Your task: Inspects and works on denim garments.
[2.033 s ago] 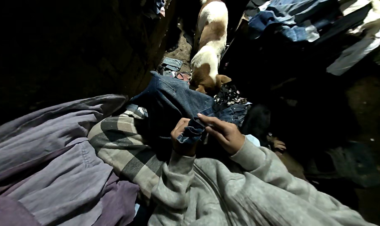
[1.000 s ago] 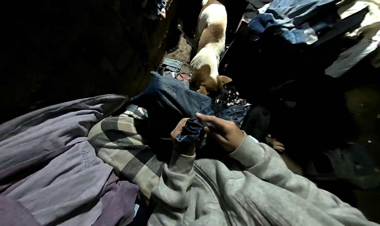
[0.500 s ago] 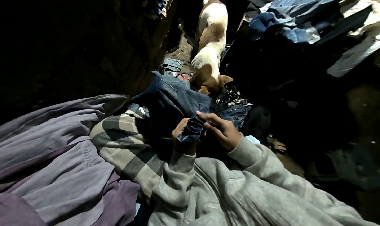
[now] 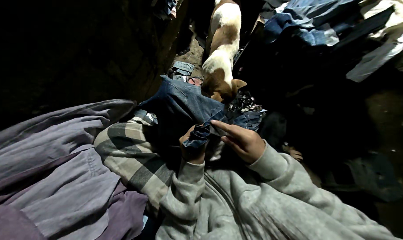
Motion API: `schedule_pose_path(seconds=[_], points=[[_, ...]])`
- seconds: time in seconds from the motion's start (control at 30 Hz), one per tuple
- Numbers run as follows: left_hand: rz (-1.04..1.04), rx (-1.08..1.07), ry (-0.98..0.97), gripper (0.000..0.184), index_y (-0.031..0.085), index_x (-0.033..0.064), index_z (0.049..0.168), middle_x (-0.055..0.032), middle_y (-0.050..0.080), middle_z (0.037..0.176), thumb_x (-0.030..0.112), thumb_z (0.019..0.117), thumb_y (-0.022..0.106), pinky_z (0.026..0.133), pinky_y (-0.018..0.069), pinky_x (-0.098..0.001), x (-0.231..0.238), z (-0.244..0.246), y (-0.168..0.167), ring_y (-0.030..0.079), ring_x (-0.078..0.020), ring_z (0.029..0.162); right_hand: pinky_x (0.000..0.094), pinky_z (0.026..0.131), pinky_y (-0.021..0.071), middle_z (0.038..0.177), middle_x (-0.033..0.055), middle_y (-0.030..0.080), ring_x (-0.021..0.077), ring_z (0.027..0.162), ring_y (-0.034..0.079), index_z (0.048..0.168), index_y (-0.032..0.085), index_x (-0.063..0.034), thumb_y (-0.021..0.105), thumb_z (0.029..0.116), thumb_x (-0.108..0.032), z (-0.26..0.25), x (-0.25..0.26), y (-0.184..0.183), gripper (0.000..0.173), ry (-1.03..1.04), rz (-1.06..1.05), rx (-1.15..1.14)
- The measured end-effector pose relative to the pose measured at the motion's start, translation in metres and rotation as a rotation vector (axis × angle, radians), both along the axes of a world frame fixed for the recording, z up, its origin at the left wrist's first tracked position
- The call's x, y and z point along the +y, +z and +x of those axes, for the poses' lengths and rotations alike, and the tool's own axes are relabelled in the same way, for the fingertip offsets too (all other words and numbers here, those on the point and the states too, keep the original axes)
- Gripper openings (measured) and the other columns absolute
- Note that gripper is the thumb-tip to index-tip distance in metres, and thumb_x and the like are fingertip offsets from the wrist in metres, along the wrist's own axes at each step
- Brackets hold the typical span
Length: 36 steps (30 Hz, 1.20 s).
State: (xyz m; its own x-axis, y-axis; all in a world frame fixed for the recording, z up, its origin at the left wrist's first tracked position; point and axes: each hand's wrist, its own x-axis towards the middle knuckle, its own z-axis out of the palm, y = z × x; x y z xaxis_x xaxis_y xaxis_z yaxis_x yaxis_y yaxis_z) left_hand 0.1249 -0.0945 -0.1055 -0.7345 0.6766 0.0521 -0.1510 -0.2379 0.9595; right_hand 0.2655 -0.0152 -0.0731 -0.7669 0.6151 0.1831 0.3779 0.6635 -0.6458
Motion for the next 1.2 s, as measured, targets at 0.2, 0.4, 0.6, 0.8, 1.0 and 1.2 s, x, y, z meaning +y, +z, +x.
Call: schedule_pose_path(seconds=[0.2,0.4,0.6,0.8,1.0,1.2], points=[[0.052,0.034,-0.024,0.011,0.070,-0.0049,0.084,0.0062,0.073,0.080,-0.005,0.0743,0.075,0.081,0.0560,-0.0142,-0.001,-0.002,-0.003,0.067,0.0069,0.082,0.0451,0.059,0.0565,0.094,0.0166,0.072,0.0276,0.067,0.067,0.141,0.063,-0.0146,0.052,0.1045,-0.031,0.004,0.001,0.000,0.042,0.014,0.014,-0.012],[0.099,-0.024,-0.068,0.013,0.071,0.0008,0.080,0.0093,0.072,0.078,-0.006,0.0705,0.077,0.077,0.0566,-0.0154,-0.002,-0.003,-0.006,0.067,0.0062,0.079,0.0466,0.059,0.0566,0.092,0.0169,0.071,0.0296,0.068,0.068,0.140,0.064,-0.0160,0.052,0.1044,-0.031,0.003,0.000,-0.003,0.041,0.008,0.021,-0.005],[0.075,-0.058,-0.092,0.014,0.071,0.0014,0.081,0.0089,0.072,0.078,-0.006,0.0700,0.076,0.076,0.0571,-0.0162,-0.002,-0.002,0.000,0.067,0.0048,0.079,0.0445,0.069,0.0591,0.096,0.0162,0.074,0.0279,0.077,0.071,0.134,0.068,-0.0094,0.052,0.1046,-0.027,-0.005,-0.008,-0.010,0.038,-0.042,-0.033,0.067],[0.013,-0.028,-0.023,0.013,0.068,-0.0019,0.080,0.0071,0.071,0.075,-0.008,0.0707,0.074,0.075,0.0570,-0.0161,0.000,0.001,0.000,0.067,0.0050,0.076,0.0365,0.082,0.0582,0.111,0.0133,0.075,0.0192,0.090,0.072,0.132,0.067,-0.0046,0.050,0.1059,-0.025,-0.019,-0.007,-0.014,0.037,-0.058,-0.148,0.134],[0.031,-0.090,0.003,0.017,0.068,-0.0010,0.083,0.0094,0.072,0.078,-0.009,0.0694,0.074,0.078,0.0566,-0.0152,-0.003,0.002,-0.004,0.067,0.0065,0.079,0.0422,0.073,0.0585,0.108,0.0153,0.074,0.0238,0.080,0.071,0.140,0.062,-0.0077,0.048,0.1069,-0.034,-0.007,-0.003,-0.011,0.045,0.016,-0.094,0.072],[-0.027,-0.046,-0.034,0.015,0.069,-0.0020,0.082,0.0072,0.071,0.077,-0.009,0.0699,0.073,0.075,0.0571,-0.0160,-0.003,0.002,0.001,0.067,0.0054,0.077,0.0398,0.073,0.0586,0.104,0.0146,0.075,0.0234,0.080,0.071,0.136,0.066,-0.0081,0.050,0.1060,-0.028,-0.008,-0.005,-0.013,0.039,-0.028,-0.068,0.094]])
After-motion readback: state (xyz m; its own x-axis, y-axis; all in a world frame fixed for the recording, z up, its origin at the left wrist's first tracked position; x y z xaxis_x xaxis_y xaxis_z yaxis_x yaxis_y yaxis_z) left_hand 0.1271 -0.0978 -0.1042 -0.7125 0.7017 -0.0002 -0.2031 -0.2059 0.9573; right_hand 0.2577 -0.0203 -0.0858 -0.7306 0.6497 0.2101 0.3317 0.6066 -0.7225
